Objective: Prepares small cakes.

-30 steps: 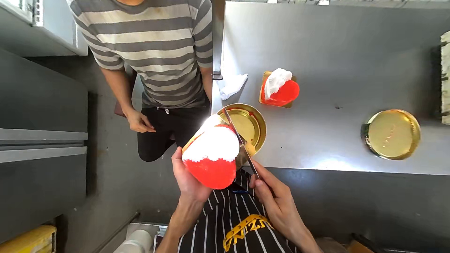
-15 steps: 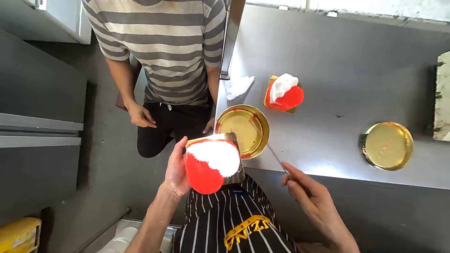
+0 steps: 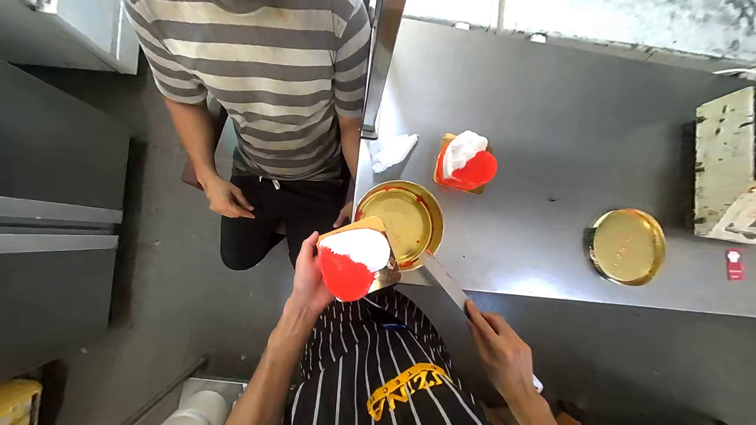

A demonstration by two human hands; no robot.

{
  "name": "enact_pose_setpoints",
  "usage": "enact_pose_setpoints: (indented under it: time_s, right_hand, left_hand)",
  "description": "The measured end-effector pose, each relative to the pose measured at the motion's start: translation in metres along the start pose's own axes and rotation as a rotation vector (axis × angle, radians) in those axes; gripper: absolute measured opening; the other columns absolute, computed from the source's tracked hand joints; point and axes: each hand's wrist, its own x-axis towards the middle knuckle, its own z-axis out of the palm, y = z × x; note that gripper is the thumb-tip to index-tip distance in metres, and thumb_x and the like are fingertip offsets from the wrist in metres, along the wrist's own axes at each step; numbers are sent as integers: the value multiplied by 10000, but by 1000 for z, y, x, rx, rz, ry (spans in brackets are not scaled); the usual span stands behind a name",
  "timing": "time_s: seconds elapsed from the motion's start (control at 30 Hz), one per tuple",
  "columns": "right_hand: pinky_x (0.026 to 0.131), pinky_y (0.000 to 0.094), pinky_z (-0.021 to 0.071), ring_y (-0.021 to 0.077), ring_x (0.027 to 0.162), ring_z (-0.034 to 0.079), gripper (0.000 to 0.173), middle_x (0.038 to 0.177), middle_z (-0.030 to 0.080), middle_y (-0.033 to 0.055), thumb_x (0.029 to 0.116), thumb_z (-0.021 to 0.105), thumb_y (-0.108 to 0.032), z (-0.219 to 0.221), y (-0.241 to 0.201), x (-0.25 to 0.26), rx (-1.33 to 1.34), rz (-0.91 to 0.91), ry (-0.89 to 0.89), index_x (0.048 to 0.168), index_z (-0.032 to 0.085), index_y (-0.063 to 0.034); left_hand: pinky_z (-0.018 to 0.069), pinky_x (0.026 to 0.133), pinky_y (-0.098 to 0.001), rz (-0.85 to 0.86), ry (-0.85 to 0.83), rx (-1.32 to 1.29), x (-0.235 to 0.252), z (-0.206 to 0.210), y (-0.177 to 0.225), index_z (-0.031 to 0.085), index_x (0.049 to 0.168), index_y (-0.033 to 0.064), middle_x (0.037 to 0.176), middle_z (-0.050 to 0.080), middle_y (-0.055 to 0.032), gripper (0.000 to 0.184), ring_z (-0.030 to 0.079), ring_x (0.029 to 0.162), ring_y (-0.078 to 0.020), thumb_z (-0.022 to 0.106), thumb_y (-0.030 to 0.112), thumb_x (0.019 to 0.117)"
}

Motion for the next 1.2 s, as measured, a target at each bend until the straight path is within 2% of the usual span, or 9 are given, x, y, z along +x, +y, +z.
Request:
enact_pose_setpoints:
  time_s: [0.17, 0.27, 0.37, 0.47, 0.7, 0.87, 0.93, 1.07, 1.2]
  right_hand:
    - [644, 351, 566, 238, 769, 687, 371, 982, 700, 179, 1077, 456, -281, -35, 12, -21, 99, 36, 59, 1287, 664, -57]
    - [541, 275, 540, 97, 600, 607, 396, 911, 711, 82, 1101, 399, -249, -29, -11, 10, 483, 197, -89, 1337, 601, -5]
    - [462, 245, 523, 75, 507, 585, 335, 766, 680, 11, 1082, 393, -204, 3, -29, 45, 911, 481, -305, 1275, 576, 0]
    - [447, 226, 452, 70, 494, 528, 269, 678, 602, -8, 1078, 423, -222, 21, -18, 45, 936, 593, -382, 1178, 579, -28]
    - [402, 188, 431, 17, 457, 501, 259, 636, 569, -64, 1040, 500, -261, -31, 13, -18, 750, 703, -195, 1106, 608, -35]
    - [406, 169, 403, -35, 456, 472, 204, 631, 584, -121, 863, 750, -281, -32, -20, 5, 789, 739, 76, 927, 666, -107]
    - [395, 159, 378, -47, 433, 435, 158, 584, 541, -140, 867, 740, -254, -28, -42, 23, 840, 728, 111, 913, 678, -116]
    - [376, 154, 353, -43, 411, 409, 171, 587, 568, -120, 912, 680, -170, -27, -70, 50, 1065, 746, 170, 1040, 715, -61]
    - [372, 140, 359, -35, 392, 393, 225, 655, 641, -59, 1019, 506, -139, -30, -68, 59, 1357, 787, 288, 1114, 683, -40]
  left_hand:
    - [608, 824, -420, 4, 2, 30, 2, -1, 1, 639, 1188, 145, 1051, 730, -79, 652, 717, 974, -193, 205, 610, 1043]
    - [607, 827, -424, 4, 14, 24, 2, 0, 2, 637, 1185, 150, 1059, 728, -77, 642, 715, 980, -196, 223, 618, 1039]
    - [605, 826, -423, 5, -3, 44, 2, -1, 1, 630, 1192, 158, 1074, 722, -74, 632, 710, 990, -192, 242, 630, 1032]
    - [600, 825, -395, 7, -55, 65, -1, -4, 1, 640, 1189, 186, 1077, 717, -51, 617, 703, 986, -160, 252, 637, 1022]
    - [607, 797, -405, 8, -8, 43, -4, 2, -2, 639, 1181, 173, 1055, 723, -57, 631, 711, 960, -174, 252, 645, 1022]
    - [612, 803, -415, 10, -23, 21, -16, 23, -3, 652, 1178, 161, 1058, 730, -72, 642, 718, 968, -190, 247, 636, 1028]
    - [610, 806, -413, 8, -34, 33, -19, 40, -7, 645, 1184, 171, 1058, 728, -65, 637, 715, 972, -186, 229, 630, 1034]
    - [605, 825, -429, -18, -93, 80, -17, 77, -26, 622, 1238, 185, 1088, 721, -64, 618, 710, 997, -200, 218, 610, 1042]
    - [595, 837, -439, -158, -67, 121, -8, 114, -54, 611, 1224, 163, 1087, 714, -89, 645, 705, 1000, -219, 223, 641, 1029]
